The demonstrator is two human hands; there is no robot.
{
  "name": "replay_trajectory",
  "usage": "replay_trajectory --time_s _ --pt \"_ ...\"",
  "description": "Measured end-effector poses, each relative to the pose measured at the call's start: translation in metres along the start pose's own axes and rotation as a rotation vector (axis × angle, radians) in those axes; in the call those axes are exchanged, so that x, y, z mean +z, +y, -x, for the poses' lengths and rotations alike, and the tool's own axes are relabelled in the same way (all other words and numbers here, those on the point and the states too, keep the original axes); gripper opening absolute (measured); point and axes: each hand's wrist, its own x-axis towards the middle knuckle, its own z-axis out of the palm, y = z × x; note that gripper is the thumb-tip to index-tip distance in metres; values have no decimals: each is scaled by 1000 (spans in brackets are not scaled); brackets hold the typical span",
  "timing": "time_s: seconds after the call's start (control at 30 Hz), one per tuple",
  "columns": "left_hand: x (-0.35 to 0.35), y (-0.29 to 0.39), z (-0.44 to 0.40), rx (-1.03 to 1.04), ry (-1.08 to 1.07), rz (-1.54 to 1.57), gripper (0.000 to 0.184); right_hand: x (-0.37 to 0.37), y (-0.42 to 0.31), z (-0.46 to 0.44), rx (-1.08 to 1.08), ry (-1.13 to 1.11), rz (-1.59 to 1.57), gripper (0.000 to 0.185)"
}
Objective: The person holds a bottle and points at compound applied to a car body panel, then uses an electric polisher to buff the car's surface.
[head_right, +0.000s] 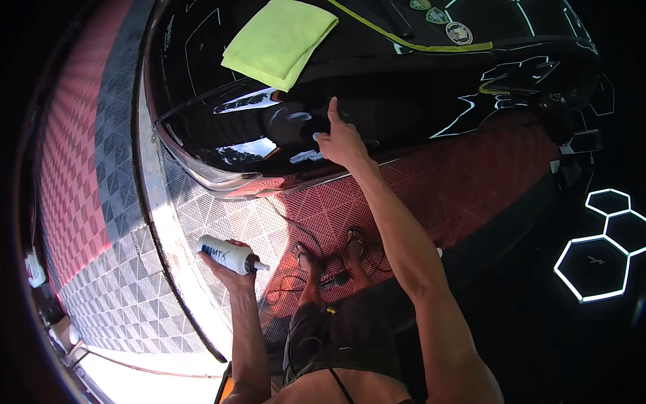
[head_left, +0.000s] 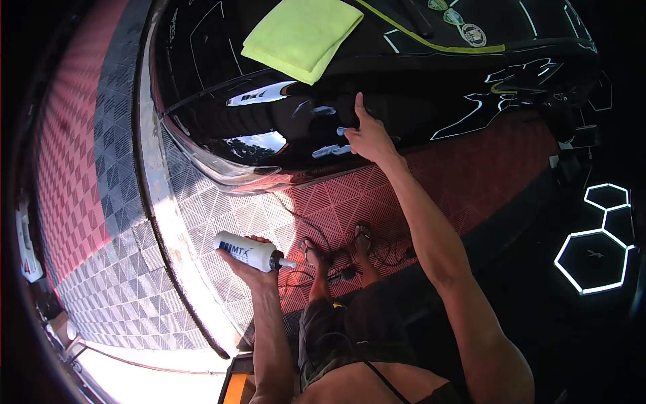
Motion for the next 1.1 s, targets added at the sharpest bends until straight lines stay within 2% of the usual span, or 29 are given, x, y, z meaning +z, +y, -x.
replay_trajectory --time_s 0.03,0.1,0.13,0.2,0.33,0.37,0.43,0.53,0.73,0.97,1.07,1.1 --pt "9 1 2 16 -5 -10 69 6 -7 -4 -16 -13 1 85" --pt "23 4 -3 56 -34 -13 70 19 -17 -3 -28 -311 182 86" --pt "38 8 -5 91 -55 -19 70 21 -25 7 -27 -412 39 80" --pt "63 17 -8 168 -84 -29 72 30 -38 47 -31 -378 -366 71" --pt "116 36 -4 351 -259 -87 74 56 -39 134 186 -566 -1266 58" --pt "127 39 -3 400 -300 -109 75 60 -42 151 195 -569 -1268 58" --pt "132 45 -5 372 -448 -108 76 66 -53 179 239 -603 -1540 57" --pt "136 44 -11 444 -403 -184 76 71 -61 197 216 -634 -1762 59" --pt "132 39 -9 273 -502 -45 74 71 -63 207 218 -719 -1812 62" --pt "117 36 -17 255 -531 -52 74 77 -58 218 236 -728 -1792 63" --pt "118 30 -17 262 -363 -84 73 75 -52 216 214 -672 -1816 66" --pt "111 27 -22 248 -297 -63 71 73 -45 212 132 -608 -1862 65"
